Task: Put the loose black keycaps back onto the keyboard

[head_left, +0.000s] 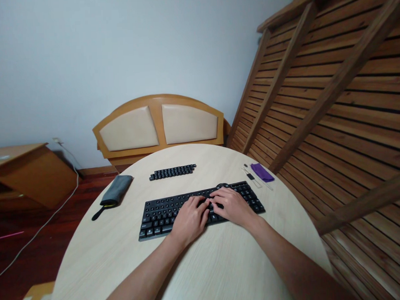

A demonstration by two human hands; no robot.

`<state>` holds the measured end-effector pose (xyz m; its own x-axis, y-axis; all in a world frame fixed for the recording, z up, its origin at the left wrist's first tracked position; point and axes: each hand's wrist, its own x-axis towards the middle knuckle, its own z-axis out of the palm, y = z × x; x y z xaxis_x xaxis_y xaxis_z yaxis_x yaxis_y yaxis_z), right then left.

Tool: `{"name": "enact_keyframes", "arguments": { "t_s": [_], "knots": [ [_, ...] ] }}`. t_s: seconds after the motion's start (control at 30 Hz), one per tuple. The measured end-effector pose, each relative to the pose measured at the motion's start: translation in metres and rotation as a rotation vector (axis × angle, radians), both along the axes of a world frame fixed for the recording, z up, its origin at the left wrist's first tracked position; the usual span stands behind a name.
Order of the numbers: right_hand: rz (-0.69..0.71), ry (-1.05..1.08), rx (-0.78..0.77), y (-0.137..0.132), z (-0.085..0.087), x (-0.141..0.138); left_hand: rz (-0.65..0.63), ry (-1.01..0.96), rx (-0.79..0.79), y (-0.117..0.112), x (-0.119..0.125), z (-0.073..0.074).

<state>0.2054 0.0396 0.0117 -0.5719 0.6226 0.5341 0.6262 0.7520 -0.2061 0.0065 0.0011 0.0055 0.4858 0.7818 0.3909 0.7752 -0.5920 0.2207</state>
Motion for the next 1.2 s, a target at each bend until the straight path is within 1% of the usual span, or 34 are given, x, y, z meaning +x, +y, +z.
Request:
{"name": "enact_keyframes", "arguments": {
  "t_s": [0.17, 0.33, 0.5, 0.67, 0.83, 0.97, 1.2],
  "knots": [
    [0.02, -0.021, -0.006, -0.001, 0.0, 0.002, 0.016, 0.02, 0.063, -0.002, 0.002, -0.005],
    [0.037, -0.002, -0.015, -0.001, -0.003, 0.004, 0.014, 0.029, 0.096, -0.002, 0.001, -0.009],
    [0.054, 0.042, -0.017, 0.0, -0.007, 0.006, 0.013, 0.037, 0.095, -0.002, 0.0, -0.011],
    [0.051, 0.124, -0.042, -0.001, -0.009, 0.005, 0.0, 0.04, 0.084, -0.002, -0.001, -0.01],
    [0.041, 0.182, -0.054, -0.001, -0.01, 0.004, 0.014, 0.017, 0.065, -0.002, -0.001, -0.009],
    [0.031, 0.166, -0.069, 0.001, -0.007, 0.003, 0.016, 0.001, 0.043, -0.003, -0.001, -0.007],
    [0.032, 0.018, -0.085, 0.006, 0.008, -0.001, 0.017, -0.025, -0.004, -0.003, -0.001, -0.002]
  ]
}}
